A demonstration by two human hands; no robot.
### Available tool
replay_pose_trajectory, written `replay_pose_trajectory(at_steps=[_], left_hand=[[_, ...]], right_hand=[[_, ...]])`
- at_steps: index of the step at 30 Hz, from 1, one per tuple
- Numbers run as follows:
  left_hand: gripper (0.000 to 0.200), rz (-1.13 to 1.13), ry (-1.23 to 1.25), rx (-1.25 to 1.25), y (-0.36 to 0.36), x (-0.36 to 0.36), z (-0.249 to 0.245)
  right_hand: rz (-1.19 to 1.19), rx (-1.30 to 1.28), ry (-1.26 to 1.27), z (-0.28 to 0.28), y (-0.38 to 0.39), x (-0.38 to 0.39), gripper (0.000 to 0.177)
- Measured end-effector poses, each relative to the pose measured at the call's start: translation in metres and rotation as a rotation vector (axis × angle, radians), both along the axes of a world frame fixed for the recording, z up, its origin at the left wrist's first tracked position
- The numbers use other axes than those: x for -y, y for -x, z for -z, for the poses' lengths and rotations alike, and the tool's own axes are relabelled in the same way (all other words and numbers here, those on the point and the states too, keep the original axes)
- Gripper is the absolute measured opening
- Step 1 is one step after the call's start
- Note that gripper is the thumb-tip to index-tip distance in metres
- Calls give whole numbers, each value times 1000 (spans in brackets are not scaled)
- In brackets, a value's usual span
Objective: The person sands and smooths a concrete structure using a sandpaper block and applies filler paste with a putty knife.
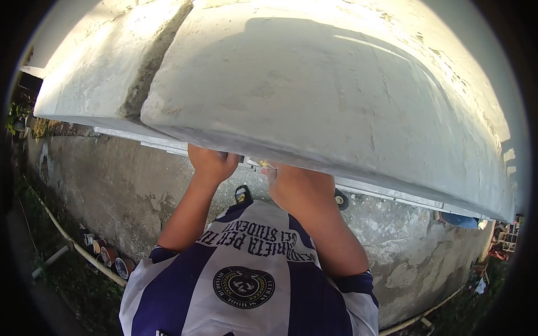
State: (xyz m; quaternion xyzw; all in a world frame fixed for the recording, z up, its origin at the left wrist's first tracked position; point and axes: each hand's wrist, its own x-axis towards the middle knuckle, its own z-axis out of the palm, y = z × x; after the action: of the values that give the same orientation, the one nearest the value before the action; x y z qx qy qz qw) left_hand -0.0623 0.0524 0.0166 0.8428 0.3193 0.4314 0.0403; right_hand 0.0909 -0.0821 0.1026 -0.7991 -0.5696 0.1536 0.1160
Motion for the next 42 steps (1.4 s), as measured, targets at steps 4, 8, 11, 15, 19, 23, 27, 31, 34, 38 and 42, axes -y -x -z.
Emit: replay_pose_trajectory(at_steps=[4,8,11,15,19,23,27,31,34,38,42], left_hand=[[31,8,-3,-40,1,-2,4],[30,-19,-6,-62,1,-1,4],[26,-45,-12,-88,2,-3,13],[20,-27,-6,-45,0,-6,11],[19,18,22,-29,2,-8,13],[19,5,93,-76,-1,9,7],[16,23,116,-104,-13,40,2],[15,111,41,-77,-38,65,-2],[17,148,57,-120,-53,82,4],[16,85,59,-117,-66,93,10],[15,71,60,-108,-74,97,6]], right_hand=[[216,-88,150,-11,-35,43,27],[506,-226,241,-13,-91,103,28],[558,-269,174,-5,-118,140,28],[580,-325,35,0,-110,146,26],[436,-272,33,7,-91,132,32],[301,-221,-52,15,-100,155,51],[336,-214,-115,19,-122,186,63],[334,-152,-152,26,-143,213,62],[308,-162,-182,33,-157,228,62],[268,-193,-180,38,-165,231,60],[240,-221,-126,41,-166,228,59]])
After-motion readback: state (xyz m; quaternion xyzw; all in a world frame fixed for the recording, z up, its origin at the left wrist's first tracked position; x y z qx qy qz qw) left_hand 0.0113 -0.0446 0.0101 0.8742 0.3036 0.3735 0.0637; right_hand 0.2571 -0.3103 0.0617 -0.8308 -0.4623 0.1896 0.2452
